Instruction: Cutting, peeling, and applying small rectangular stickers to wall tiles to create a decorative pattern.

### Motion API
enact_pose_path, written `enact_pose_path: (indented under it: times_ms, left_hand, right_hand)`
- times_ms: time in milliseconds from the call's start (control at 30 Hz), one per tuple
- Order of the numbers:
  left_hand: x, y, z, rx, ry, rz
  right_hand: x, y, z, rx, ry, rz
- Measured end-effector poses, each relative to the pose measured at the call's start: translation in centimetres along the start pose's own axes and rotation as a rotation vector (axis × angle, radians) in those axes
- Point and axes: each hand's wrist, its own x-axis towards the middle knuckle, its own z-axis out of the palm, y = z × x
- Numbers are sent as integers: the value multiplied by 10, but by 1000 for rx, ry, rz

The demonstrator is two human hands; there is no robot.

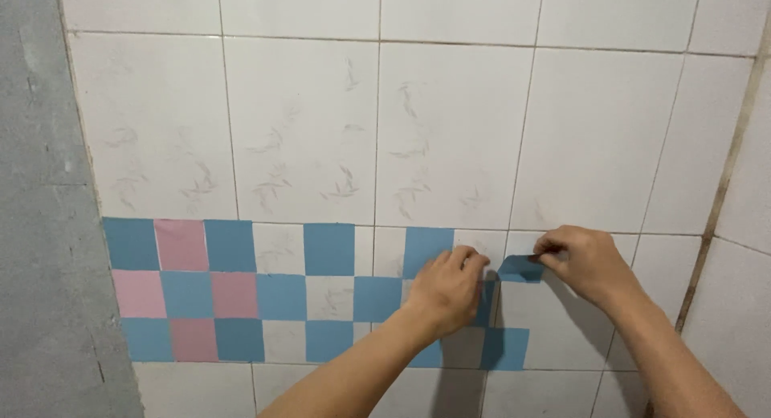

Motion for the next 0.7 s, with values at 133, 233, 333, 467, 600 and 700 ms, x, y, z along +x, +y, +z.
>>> enact_pose_path:
  times_ms: [133,233,333,467,600,700]
  left_hand:
    - [1,14,-16,-257,27,-145]
    - [8,22,-15,-462,9,-251]
    - [13,35,-10,-715,-66,-501]
    - [18,45,16,-942,51,-728]
    - [15,51,33,-1002,76,-864]
    - [19,44,54,-1017,124,-892]
  right_hand:
    - [-4,-2,-9,47,-13,-51]
    - [0,12,-15,77,-27,-75]
    - [8,25,-23,225,-9,-247]
    - [20,23,-23,157,-125,-145]
    - [24,10,-20,154,-205,-67]
    - [20,-11,-16,116,-110,-36]
